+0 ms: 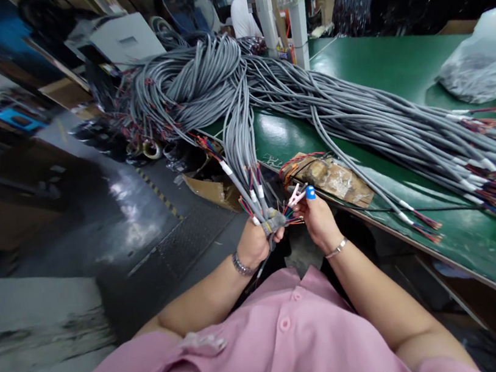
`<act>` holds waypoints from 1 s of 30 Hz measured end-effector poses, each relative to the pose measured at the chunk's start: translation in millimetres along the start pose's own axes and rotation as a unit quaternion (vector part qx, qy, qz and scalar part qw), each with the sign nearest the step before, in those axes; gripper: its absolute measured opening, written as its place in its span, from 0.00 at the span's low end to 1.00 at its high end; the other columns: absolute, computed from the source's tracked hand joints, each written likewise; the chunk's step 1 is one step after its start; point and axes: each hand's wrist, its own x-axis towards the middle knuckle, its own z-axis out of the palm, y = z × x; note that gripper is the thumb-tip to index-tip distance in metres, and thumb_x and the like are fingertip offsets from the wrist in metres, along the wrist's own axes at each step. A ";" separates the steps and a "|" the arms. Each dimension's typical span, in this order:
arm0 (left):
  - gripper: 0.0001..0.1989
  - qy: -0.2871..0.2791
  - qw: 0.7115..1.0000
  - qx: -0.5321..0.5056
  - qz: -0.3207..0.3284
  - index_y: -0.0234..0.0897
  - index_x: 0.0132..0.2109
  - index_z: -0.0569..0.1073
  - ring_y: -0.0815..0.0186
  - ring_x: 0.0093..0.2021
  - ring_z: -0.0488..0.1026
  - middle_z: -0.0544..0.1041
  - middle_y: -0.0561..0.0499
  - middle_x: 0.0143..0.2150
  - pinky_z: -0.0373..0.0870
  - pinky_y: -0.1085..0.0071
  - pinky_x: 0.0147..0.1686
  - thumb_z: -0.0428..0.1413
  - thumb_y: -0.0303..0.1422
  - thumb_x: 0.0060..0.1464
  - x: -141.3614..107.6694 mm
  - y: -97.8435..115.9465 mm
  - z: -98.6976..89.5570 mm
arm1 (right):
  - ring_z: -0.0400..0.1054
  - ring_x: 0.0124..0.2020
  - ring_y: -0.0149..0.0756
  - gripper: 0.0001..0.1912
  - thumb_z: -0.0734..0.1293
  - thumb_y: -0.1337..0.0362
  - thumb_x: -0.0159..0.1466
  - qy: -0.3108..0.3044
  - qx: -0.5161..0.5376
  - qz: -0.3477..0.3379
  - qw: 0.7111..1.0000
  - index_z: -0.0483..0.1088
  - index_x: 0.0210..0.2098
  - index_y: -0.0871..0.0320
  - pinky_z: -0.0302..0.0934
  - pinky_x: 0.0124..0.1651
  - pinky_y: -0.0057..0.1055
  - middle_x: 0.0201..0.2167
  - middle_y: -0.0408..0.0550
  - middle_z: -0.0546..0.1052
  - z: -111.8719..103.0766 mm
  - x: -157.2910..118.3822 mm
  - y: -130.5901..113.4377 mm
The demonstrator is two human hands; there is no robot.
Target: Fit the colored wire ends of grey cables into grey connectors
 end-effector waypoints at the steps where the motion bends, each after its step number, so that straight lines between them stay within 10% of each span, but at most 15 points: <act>1: 0.14 -0.001 1.000 0.004 0.000 0.33 0.24 0.71 0.74 0.17 0.63 0.69 0.54 0.17 0.57 0.77 0.17 0.65 0.39 0.43 0.2 -0.3 0.2 | 0.67 0.26 0.31 0.23 0.69 0.42 0.57 -0.011 0.012 0.021 1.000 0.75 0.32 0.57 0.62 0.29 0.28 0.29 0.46 0.77 0.5 1.0 -0.3; 19: 0.15 0.012 1.000 0.012 0.018 0.33 0.24 0.71 0.74 0.17 0.64 0.70 0.54 0.17 0.59 0.76 0.18 0.65 0.40 0.44 -9.5 1.4 0.5 | 0.69 0.29 0.32 0.25 0.66 0.39 0.58 -0.047 0.114 0.123 0.985 0.74 0.35 0.56 0.64 0.31 0.29 0.32 0.46 0.78 1.8 0.2 -6.8; 24: 0.15 0.042 0.998 0.001 0.036 0.33 0.25 0.71 0.74 0.17 0.64 0.70 0.54 0.17 0.59 0.77 0.18 0.65 0.40 0.44 -9.0 0.5 2.9 | 0.67 0.27 0.30 0.16 0.73 0.51 0.56 -0.016 0.082 0.063 0.995 0.75 0.32 0.58 0.63 0.30 0.27 0.30 0.45 0.79 5.3 -1.2 -6.0; 30: 0.15 0.045 0.998 0.003 0.038 0.33 0.24 0.70 0.74 0.17 0.64 0.70 0.54 0.17 0.59 0.77 0.17 0.64 0.38 0.46 -4.3 -2.5 4.3 | 0.67 0.26 0.31 0.23 0.72 0.43 0.53 0.006 0.061 0.046 0.997 0.75 0.30 0.58 0.65 0.31 0.30 0.30 0.47 0.79 7.8 1.6 -0.8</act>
